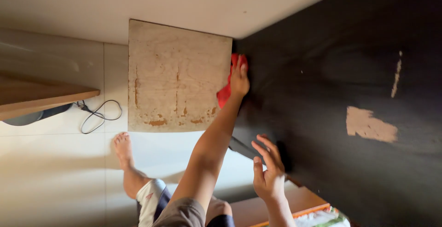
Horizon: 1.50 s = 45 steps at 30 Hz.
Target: Cleaning and wiping the surfaces of a wooden desk and a plastic drawer unit with a red cloth.
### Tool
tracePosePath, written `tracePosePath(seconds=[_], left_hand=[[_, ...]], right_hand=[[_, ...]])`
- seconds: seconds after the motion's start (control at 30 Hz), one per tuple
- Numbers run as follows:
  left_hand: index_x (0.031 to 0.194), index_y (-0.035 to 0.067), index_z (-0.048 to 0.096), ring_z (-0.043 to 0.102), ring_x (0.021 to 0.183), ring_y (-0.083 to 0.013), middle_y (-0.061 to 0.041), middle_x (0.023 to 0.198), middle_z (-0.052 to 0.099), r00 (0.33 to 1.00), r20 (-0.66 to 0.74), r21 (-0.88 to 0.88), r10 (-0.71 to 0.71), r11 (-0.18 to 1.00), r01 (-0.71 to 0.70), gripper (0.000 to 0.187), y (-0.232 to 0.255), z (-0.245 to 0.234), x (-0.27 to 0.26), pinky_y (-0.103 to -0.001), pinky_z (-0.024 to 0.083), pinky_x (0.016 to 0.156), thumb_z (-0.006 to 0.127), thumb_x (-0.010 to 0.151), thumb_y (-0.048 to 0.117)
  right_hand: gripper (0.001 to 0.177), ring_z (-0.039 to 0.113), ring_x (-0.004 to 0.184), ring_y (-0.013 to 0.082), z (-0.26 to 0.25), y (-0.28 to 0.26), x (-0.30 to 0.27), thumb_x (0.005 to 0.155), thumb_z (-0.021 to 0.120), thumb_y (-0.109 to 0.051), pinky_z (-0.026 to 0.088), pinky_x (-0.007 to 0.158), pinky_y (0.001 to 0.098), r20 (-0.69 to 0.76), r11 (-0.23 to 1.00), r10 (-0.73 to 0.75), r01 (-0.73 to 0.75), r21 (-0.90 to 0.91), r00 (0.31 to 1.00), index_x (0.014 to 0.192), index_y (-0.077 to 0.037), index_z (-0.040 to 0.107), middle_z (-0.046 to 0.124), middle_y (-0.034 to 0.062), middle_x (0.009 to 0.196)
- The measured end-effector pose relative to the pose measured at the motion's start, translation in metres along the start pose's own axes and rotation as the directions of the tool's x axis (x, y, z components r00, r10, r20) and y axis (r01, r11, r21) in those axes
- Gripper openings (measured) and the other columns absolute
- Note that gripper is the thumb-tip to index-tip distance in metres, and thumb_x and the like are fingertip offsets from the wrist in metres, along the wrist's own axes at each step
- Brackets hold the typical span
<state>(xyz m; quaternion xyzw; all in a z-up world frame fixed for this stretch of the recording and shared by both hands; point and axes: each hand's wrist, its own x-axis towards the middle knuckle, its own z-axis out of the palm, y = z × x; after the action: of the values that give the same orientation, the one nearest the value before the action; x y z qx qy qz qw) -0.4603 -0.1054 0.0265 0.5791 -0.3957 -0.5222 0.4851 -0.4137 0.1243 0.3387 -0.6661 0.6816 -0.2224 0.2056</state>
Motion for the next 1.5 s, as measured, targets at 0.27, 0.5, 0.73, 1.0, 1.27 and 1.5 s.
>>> tracePosePath(seconds=[0.27,0.5,0.73,1.0,1.27,1.5], left_hand=[[0.154,0.004,0.046,0.031,0.154,-0.0382,-0.02,0.163,0.039,0.997,-0.002,-0.072,-0.072,0.995,0.072,0.055,0.125,-0.044,-0.196,-0.045,0.019,0.127,0.035,0.112,0.038],[0.161,0.01,0.039,0.02,0.164,-0.0505,-0.026,0.173,0.019,0.854,0.211,-0.272,0.475,0.868,-0.415,0.05,0.427,-0.074,-0.248,-0.057,0.015,0.135,0.037,0.118,0.034],[0.147,0.013,0.056,0.026,0.159,-0.0498,-0.024,0.167,0.032,0.452,0.542,-0.32,0.708,0.672,-0.668,0.048,0.413,-0.139,-0.343,-0.062,0.021,0.132,0.065,0.1,0.019],[0.142,0.0,0.059,0.065,0.121,-0.0274,-0.02,0.136,0.063,0.575,0.816,-0.455,0.056,0.675,0.581,0.048,0.413,-0.15,-0.373,-0.041,0.048,0.109,0.046,0.112,0.035],[0.138,0.0,0.057,0.066,0.116,-0.0254,-0.015,0.131,0.067,0.382,0.917,-0.287,-0.118,0.473,0.833,0.05,0.431,-0.065,-0.416,-0.038,0.05,0.105,0.048,0.107,0.037],[0.13,-0.004,0.067,0.065,0.107,-0.0131,-0.01,0.12,0.072,0.679,0.73,-0.095,-0.084,0.97,0.222,0.042,0.365,0.022,-0.419,-0.028,0.05,0.097,0.054,0.108,0.029]], right_hand=[[0.033,0.063,0.126,0.0352,-0.016,-0.045,-0.047,0.094,0.051,-0.006,0.049,0.107,0.0419,-0.024,0.979,0.138,-0.133,0.152,0.99,0.122,0.001,0.068,0.066,0.0185,0.132],[0.029,0.066,0.117,0.0393,-0.129,-0.151,-0.065,0.1,0.046,-0.014,0.055,0.105,0.0466,-0.616,0.984,-0.026,0.13,0.124,0.787,0.111,0.005,0.064,0.067,0.0275,0.118],[0.023,0.065,0.089,0.0267,-0.175,-0.175,-0.112,0.093,0.048,-0.009,0.054,0.087,0.0358,-0.902,0.955,-0.091,0.293,0.04,0.421,0.103,0.006,0.062,0.067,0.0224,0.102],[0.057,0.055,0.122,0.024,-0.199,-0.116,-0.162,0.095,0.053,-0.012,0.048,0.098,0.0344,-0.526,0.681,0.381,0.154,0.716,0.76,0.149,0.005,0.044,0.054,0.0204,0.141],[0.065,0.062,0.102,0.0138,-0.288,-0.023,-0.207,0.093,0.069,-0.016,0.055,0.085,0.0288,-0.225,0.57,0.471,-0.099,0.815,0.853,0.149,0.001,0.041,0.062,0.0096,0.125],[0.036,0.069,0.095,0.0128,-0.341,0.102,-0.257,0.103,0.068,-0.012,0.058,0.084,0.0281,-0.188,0.327,0.536,0.003,0.945,0.823,0.13,0.011,0.059,0.071,0.0109,0.112]])
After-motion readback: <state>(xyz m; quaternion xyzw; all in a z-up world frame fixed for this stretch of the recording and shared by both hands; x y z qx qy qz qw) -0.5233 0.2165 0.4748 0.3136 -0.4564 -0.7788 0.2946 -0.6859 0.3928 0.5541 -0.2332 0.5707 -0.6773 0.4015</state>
